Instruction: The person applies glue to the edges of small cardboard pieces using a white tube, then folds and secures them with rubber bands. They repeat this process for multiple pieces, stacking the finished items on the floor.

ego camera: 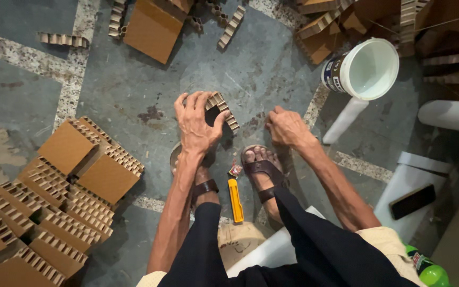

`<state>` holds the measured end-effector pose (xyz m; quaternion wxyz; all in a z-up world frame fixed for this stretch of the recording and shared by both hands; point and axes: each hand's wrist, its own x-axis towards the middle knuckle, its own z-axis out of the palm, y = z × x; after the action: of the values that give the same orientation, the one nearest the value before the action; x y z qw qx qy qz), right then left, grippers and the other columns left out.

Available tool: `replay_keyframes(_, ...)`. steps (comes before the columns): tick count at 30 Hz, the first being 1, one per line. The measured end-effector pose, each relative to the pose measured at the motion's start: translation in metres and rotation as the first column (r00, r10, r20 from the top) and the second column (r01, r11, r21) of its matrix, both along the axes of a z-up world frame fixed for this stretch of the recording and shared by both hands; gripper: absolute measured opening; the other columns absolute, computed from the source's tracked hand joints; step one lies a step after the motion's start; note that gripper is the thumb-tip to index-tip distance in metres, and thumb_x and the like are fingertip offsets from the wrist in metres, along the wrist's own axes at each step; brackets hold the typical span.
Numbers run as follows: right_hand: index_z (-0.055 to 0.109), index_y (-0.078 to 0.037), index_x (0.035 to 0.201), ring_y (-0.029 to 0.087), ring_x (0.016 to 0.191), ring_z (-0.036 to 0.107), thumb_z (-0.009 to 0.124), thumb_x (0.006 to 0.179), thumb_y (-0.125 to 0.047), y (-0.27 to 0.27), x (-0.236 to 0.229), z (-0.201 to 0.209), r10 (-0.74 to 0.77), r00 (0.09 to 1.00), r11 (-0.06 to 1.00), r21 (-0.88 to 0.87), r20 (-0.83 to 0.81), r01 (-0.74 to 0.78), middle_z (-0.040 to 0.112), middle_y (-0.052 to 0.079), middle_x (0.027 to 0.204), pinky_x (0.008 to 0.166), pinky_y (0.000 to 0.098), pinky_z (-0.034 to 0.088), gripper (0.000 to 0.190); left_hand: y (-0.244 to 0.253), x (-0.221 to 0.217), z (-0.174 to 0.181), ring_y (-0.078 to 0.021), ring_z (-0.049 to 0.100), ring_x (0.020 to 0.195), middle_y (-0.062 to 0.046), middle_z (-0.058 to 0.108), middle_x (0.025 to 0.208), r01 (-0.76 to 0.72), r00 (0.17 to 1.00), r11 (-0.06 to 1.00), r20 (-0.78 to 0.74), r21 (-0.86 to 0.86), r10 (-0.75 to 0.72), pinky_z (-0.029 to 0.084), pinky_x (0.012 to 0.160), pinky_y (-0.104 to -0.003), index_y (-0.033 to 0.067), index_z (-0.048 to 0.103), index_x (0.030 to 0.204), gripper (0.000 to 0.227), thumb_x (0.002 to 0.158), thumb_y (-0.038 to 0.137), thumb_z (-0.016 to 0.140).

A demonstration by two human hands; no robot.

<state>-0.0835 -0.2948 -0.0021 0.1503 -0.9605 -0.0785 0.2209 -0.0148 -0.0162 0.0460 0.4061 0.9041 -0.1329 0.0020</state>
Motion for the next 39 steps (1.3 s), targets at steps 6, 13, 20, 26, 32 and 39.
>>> replay_keyframes(6, 0.069, 0.001, 0.099, 0.019, 0.081, 0.072, 0.069, 0.098, -0.010, -0.004, -0.006, 0.027, -0.424, 0.904, 0.693, 0.663, 0.058, 0.282, 0.075, 0.011, 0.093, 0.074, 0.0323, 0.059, 0.010, 0.002, -0.002, -0.008, -0.0381, 0.048, 0.129, -0.014, 0.064, 0.127, -0.004, 1.000, 1.000, -0.014, -0.013, 0.004, 0.033, 0.119, -0.051, 0.0070, 0.067, 0.127, 0.054, 0.082, 0.030, 0.085)
replay_keyframes(13, 0.067, 0.002, 0.098, 0.010, 0.075, 0.066, 0.070, 0.098, -0.007, 0.024, -0.002, 0.033, -0.505, 0.725, 0.172, 0.769, -0.467, 0.615, 0.074, 0.009, 0.094, 0.066, 0.0255, 0.055, 0.009, 0.001, -0.001, -0.003, -0.0414, 0.044, 0.132, -0.017, 0.061, 0.133, -0.025, 0.999, 0.999, -0.037, 0.028, 0.026, 0.032, 0.117, -0.055, 0.0049, 0.063, 0.134, 0.067, 0.081, 0.039, 0.085)
replay_keyframes(20, 0.067, 0.001, 0.098, 0.009, 0.081, 0.068, 0.069, 0.098, -0.002, 0.067, 0.005, 0.082, -0.417, 0.852, 0.332, 0.820, -0.316, 0.467, 0.073, 0.007, 0.097, 0.071, 0.0234, 0.057, 0.004, 0.001, -0.013, 0.052, -0.0325, 0.058, 0.119, -0.015, 0.066, 0.121, 0.004, 0.994, 0.999, 0.108, -0.047, 0.001, 0.042, 0.103, -0.054, 0.0076, 0.066, 0.124, 0.048, 0.087, 0.034, 0.080)
replay_keyframes(26, 0.064, -0.002, 0.106, 0.013, 0.100, 0.069, 0.067, 0.101, 0.002, 0.075, -0.001, 0.079, -0.281, 0.888, 0.080, 0.913, -0.365, 0.400, 0.069, 0.007, 0.107, 0.093, 0.0293, 0.060, 0.008, -0.001, -0.040, 0.044, -0.0063, 0.062, 0.073, 0.000, 0.070, 0.081, -0.227, 0.816, 0.732, -0.536, -0.642, -0.218, 0.051, 0.064, -0.024, 0.0021, 0.070, 0.106, 0.017, 0.090, 0.007, 0.074)
replay_keyframes(32, 0.059, -0.003, 0.113, 0.015, 0.104, 0.069, 0.065, 0.100, 0.004, 0.072, -0.004, 0.094, -0.318, 0.849, -0.105, 0.906, -0.422, 0.411, 0.069, 0.006, 0.105, 0.101, 0.0340, 0.059, 0.016, 0.020, -0.045, 0.060, -0.0065, 0.062, 0.073, 0.001, 0.064, 0.081, -0.254, 0.856, 0.803, -0.512, -0.540, -0.073, 0.053, 0.066, -0.022, 0.0030, 0.070, 0.111, 0.019, 0.092, 0.005, 0.066)
replay_keyframes(39, 0.056, -0.001, 0.115, 0.011, 0.102, 0.068, 0.065, 0.093, 0.007, 0.091, -0.013, 0.102, -0.364, 0.903, 0.324, 0.879, -0.226, 0.351, 0.068, 0.005, 0.105, 0.094, 0.0275, 0.057, 0.025, -0.005, -0.052, 0.069, -0.0099, 0.066, 0.072, -0.005, 0.073, 0.088, -0.411, 0.727, 0.628, -0.653, -0.660, -0.210, 0.055, 0.062, -0.023, -0.0040, 0.071, 0.104, 0.021, 0.086, 0.001, 0.080)
